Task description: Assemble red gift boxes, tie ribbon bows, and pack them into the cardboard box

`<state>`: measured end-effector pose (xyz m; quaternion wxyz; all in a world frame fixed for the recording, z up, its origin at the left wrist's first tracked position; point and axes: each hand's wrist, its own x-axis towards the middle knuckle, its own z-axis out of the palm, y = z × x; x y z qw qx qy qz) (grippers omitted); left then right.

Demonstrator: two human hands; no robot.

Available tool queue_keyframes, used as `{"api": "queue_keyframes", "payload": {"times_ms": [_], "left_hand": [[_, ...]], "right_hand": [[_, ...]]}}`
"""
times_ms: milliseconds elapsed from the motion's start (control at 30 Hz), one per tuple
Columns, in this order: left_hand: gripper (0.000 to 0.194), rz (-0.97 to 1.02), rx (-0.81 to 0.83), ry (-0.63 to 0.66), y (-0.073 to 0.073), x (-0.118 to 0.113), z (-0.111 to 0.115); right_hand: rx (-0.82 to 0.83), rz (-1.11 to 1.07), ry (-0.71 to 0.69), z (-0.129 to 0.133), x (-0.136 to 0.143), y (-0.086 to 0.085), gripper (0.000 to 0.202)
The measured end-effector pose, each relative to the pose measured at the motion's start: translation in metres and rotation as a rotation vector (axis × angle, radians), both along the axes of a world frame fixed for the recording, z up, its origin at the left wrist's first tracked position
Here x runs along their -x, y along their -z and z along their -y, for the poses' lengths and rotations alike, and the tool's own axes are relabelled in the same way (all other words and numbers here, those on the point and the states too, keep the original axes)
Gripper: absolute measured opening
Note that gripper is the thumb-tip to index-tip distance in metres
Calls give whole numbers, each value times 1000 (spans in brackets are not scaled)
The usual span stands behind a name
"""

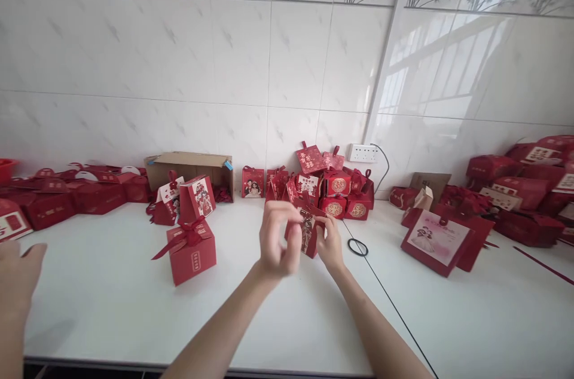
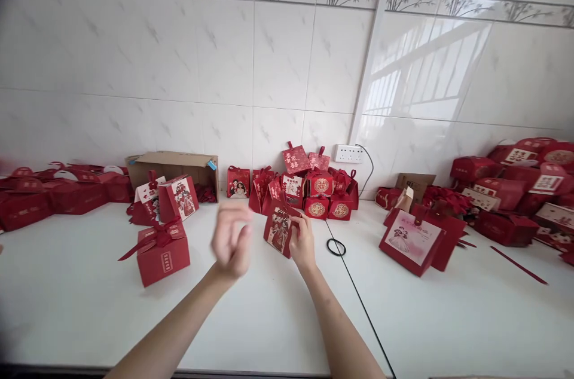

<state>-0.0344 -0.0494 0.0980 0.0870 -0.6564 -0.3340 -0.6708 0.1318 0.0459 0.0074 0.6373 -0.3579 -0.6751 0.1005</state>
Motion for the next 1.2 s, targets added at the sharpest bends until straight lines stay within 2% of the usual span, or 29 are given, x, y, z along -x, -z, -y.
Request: {"api": "queue_keyframes", "payload": {"times_ms": [67, 167, 233, 300, 367, 467, 567, 733, 833, 933, 1000, 1100, 1200], "left_hand": [[29, 35, 122, 54, 21, -31, -34], [46, 297, 495, 88, 55, -31, -65], [48, 452, 682, 170, 75, -20, -73], [45, 416, 788, 235, 88, -13, -73], [41, 324, 803, 234, 93, -11, -69], [39, 362, 697, 220, 93, -16, -66], [42, 426, 616, 254, 90, -20, -67], [27, 254, 640, 377, 84, -14, -61], [20, 151, 640, 441, 78, -10, -54], [19, 130, 666, 510, 72, -8, -50], [24, 152, 650, 478, 68, -9, -48], [24, 227, 567, 301, 65, -13, -47], [23, 259, 541, 171, 64, -17, -46]], "right_hand": [[-12, 8, -31, 0, -1, -2, 16], [-35, 33, -83, 0, -3, -3, 9], [-47, 45, -106, 0, -2, -4, 6], [-44, 41, -107, 1, -1, -4, 6], [-38, 28, -65, 3, 1, -4, 5], [-49, 57, 28, 8, 6, -7, 22], [-67, 95, 39, 15, 11, -12, 32], [-143, 56, 101, 24, 12, -21, 28], [-194, 110, 90, 27, 8, -27, 17], [-224, 114, 78, 28, 5, -30, 11], [-219, 113, 37, 30, 5, -31, 10], [-197, 109, -32, 32, 8, -30, 11], [-185, 95, -40, 33, 13, -27, 13]]}}
